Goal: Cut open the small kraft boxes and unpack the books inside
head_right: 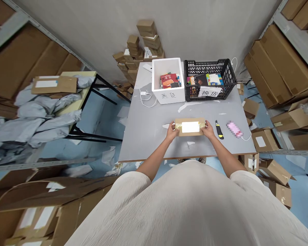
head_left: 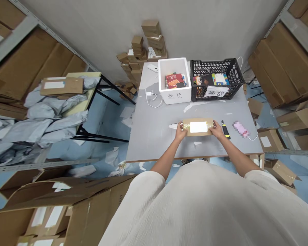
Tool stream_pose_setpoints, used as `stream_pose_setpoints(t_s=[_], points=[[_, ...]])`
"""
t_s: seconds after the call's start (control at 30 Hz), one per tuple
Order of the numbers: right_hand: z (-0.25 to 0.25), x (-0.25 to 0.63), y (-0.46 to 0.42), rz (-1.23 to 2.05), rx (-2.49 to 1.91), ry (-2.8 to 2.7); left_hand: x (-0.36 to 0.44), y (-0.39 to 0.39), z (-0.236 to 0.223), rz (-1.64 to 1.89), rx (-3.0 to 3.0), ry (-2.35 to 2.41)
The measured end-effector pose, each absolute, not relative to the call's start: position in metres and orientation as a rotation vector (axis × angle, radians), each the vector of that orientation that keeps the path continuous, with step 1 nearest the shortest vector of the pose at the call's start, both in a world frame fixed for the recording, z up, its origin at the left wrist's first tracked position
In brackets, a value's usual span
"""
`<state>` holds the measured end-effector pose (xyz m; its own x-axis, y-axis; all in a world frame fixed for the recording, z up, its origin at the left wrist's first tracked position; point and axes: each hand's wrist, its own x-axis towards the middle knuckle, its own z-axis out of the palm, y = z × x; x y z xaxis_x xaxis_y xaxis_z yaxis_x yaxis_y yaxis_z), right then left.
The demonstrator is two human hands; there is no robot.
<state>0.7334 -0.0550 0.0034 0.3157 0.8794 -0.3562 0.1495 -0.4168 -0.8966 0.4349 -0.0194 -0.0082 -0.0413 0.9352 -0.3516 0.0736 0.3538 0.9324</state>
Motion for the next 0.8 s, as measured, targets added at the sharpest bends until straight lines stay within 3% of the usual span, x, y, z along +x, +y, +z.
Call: stream_pose_setpoints(t_s=[0.3,0.57,0.8], points=[[0.017,0.729,-0.058,1.081,-1.724,-0.974,0.431,-0.016,0.010,0.889,1.030,1.545],[-0.011,0.730,-0.087,1.066,-2.186,-0.969,0.422,-0.049,-0.026,0.576,1.164,1.754],[-0.026,0.734,-0.088,1.054,-2.088,-1.002,0.423,-0.051,-0.040,0.603,1.119,1.686]])
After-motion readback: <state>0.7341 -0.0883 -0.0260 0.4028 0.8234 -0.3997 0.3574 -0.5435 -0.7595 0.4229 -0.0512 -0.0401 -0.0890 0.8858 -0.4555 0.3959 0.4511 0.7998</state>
